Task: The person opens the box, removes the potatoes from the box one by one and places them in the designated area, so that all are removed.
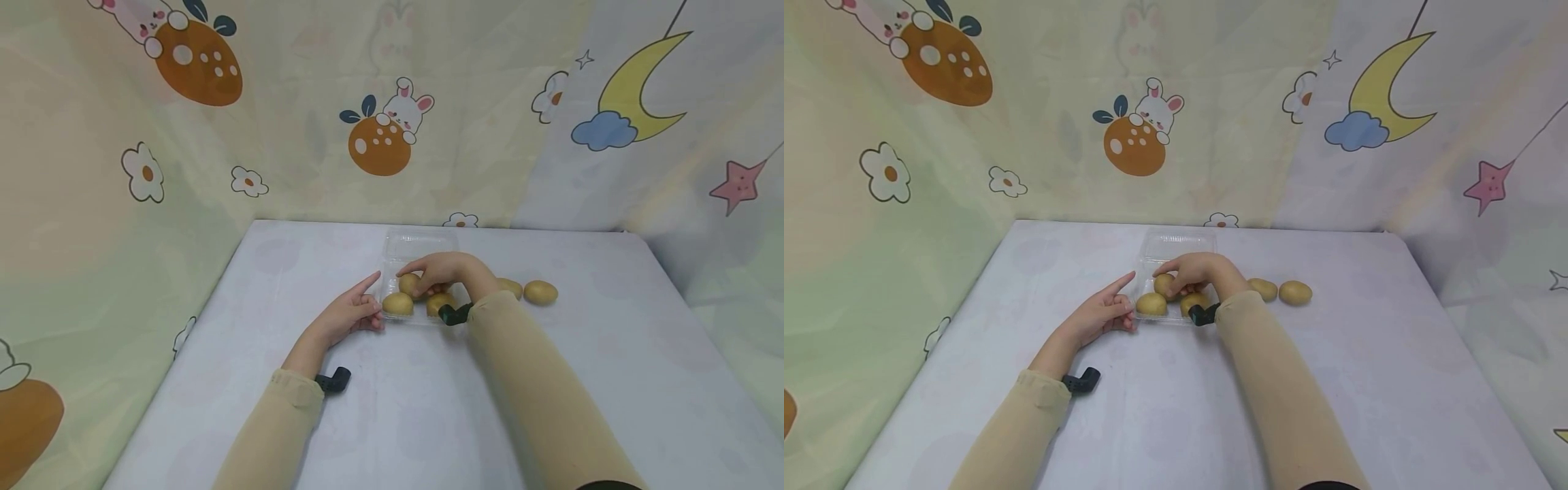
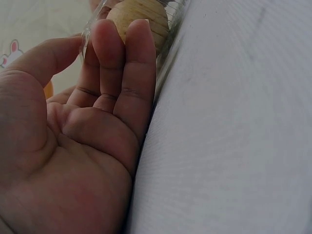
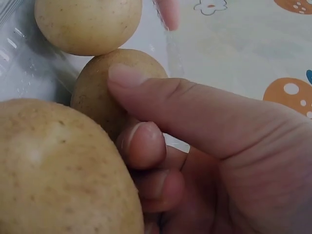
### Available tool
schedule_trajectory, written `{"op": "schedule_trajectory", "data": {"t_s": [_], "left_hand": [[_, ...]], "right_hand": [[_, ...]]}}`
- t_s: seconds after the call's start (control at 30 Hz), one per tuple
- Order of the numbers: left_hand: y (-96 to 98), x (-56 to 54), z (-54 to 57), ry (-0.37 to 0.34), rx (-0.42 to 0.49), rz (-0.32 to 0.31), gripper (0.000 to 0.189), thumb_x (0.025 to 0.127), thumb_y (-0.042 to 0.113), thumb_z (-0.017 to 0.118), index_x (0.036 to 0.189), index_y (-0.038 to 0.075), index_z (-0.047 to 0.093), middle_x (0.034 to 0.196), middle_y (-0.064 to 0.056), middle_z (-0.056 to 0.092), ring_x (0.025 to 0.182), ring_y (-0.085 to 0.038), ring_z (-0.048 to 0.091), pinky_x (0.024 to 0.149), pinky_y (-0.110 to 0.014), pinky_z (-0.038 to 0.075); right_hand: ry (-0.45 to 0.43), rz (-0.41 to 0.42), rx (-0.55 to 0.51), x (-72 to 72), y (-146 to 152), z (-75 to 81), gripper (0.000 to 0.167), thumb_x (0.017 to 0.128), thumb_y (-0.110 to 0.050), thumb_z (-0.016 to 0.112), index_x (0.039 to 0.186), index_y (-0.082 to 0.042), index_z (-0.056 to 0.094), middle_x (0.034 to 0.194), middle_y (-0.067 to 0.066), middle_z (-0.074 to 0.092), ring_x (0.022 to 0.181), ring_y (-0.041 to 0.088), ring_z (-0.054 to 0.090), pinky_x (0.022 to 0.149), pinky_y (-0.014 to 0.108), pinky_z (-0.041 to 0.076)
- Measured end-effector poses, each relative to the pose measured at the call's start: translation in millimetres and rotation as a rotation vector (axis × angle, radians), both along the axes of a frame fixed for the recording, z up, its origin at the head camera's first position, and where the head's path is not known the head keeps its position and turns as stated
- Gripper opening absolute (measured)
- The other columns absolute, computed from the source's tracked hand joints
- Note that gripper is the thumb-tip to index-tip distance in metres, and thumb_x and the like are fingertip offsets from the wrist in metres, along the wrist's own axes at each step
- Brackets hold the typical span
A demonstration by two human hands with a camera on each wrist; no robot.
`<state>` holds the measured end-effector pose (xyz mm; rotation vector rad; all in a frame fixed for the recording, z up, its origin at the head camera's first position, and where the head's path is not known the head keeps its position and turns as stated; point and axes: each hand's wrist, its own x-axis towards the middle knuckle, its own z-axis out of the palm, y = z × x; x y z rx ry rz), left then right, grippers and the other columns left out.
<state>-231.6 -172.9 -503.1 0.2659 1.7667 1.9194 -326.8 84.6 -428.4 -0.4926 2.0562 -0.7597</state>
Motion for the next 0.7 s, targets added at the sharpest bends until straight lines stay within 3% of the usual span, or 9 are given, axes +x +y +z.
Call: {"op": "schedule_trajectory", "data": {"t_s": [0.3,0.7], "left_hand": [[0.0,0.1,0.0,0.006,-0.009,0.003,0.077,0.096,0.014,0.064,0.157,0.034,0.022,0.084,-0.005,0.063,0.076,-0.018,0.067,0.086,-0.043,0.059],[0.5,0.8,1.1,0.007,-0.014,-0.005,0.078,0.096,0.014,0.063,0.158,0.035,0.020,0.085,-0.005,0.064,0.076,-0.018,0.068,0.086,-0.042,0.059]], "right_hand": [[0.018,0.007,0.016,-1.5,-1.0,-0.7,0.051,0.088,-0.025,0.075,0.134,-0.038,0.058,0.072,0.000,0.054,0.066,0.014,0.050,0.059,0.024,0.040],[0.054,0.043,0.041,1.1,-0.3,0.8,0.054,0.088,-0.031,0.074,0.138,-0.039,0.054,0.082,0.000,0.052,0.071,0.016,0.047,0.063,0.025,0.039]]}}
